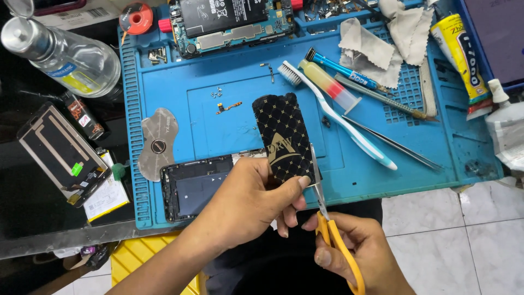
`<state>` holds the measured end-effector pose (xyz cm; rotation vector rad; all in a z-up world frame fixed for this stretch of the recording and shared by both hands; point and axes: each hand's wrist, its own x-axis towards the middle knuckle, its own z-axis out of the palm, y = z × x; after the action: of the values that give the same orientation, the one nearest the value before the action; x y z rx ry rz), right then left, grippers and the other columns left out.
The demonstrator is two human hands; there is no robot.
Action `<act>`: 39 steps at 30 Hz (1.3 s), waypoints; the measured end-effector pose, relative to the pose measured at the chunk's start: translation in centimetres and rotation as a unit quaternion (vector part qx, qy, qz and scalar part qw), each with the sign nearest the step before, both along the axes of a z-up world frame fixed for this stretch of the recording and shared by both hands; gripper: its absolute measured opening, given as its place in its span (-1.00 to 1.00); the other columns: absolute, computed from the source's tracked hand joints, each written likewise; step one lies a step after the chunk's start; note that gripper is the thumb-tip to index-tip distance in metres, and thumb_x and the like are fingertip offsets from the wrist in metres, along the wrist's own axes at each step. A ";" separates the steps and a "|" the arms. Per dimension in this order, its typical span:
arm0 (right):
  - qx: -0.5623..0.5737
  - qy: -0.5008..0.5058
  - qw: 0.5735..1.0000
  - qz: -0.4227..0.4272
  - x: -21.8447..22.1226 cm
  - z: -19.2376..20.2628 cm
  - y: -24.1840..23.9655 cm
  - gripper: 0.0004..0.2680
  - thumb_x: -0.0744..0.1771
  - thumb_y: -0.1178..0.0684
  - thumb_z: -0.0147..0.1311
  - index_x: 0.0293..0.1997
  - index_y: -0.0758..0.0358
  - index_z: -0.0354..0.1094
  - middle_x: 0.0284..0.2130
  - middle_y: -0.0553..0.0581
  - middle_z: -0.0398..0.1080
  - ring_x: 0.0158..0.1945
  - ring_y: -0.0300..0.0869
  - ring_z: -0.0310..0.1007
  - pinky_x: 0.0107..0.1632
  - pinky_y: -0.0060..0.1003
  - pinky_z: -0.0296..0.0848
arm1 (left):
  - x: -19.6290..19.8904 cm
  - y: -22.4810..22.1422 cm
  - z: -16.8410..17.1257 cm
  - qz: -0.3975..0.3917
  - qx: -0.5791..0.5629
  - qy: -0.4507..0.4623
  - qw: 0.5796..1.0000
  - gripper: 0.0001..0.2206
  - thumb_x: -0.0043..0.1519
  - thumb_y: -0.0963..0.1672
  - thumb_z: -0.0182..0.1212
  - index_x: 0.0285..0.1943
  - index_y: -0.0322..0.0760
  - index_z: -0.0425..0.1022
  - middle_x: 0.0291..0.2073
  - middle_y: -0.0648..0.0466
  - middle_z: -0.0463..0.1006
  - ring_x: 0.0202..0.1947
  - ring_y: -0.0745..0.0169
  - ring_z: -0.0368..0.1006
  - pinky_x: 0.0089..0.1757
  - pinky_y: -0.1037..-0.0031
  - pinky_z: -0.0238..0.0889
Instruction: Repairing a mobile phone by cutting decorative film, applying adhesive tape, and securing internal components using tweezers.
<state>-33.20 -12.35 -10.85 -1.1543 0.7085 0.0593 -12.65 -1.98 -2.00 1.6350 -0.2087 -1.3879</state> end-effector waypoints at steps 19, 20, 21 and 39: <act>0.109 -0.037 0.991 -0.064 0.1 -1.8 1.3 -0.59 0.25 -0.14 0.28 -0.26 0.64 0.51 -0.74 0.21 0.27 -0.74 -0.17 0.14 -0.71 -0.33 0.16 | 1.0 -3.0 3.6 -0.034 0.174 -0.025 0.984 -0.78 0.27 -0.18 0.11 -0.45 -0.39 0.32 -0.67 -0.14 0.54 -0.75 0.14 0.38 -0.58 0.45 0.20; 0.109 -0.037 0.991 -0.064 0.1 -2.1 1.3 -0.59 0.25 -0.14 0.28 -0.26 0.64 0.51 -0.74 0.21 0.27 -0.74 -0.17 0.14 -0.71 -0.33 0.16 | 1.0 -3.2 3.4 -0.035 0.174 -0.025 0.984 -0.78 0.27 -0.18 0.11 -0.45 -0.39 0.32 -0.67 -0.14 0.54 -0.75 0.14 0.38 -0.58 0.45 0.20; 0.132 -0.031 0.988 -0.072 0.1 -2.5 1.4 -0.64 0.26 -0.09 0.26 -0.26 0.64 0.51 -0.74 0.22 0.25 -0.73 -0.17 0.13 -0.71 -0.31 0.15 | 1.0 -3.3 3.2 -0.034 0.175 -0.028 0.984 -0.81 0.24 -0.19 0.08 -0.44 -0.41 0.34 -0.66 -0.15 0.55 -0.75 0.13 0.38 -0.60 0.44 0.22; 0.577 -0.168 0.795 0.083 -2.2 -10.4 -1.7 -0.57 0.45 -0.08 -0.22 0.40 0.50 0.01 -0.15 0.57 0.40 -0.14 0.32 0.53 -0.38 -0.10 0.59 | 1.6 -3.6 2.9 0.040 0.132 0.023 0.990 -0.83 0.29 -0.23 0.17 -0.25 -0.47 0.25 -0.47 -0.20 0.60 -0.64 0.03 0.44 -0.56 0.30 0.42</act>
<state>-35.38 -14.03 -21.29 -0.0143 0.1396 0.3737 -11.10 -5.61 0.86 1.8029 0.0710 -1.4375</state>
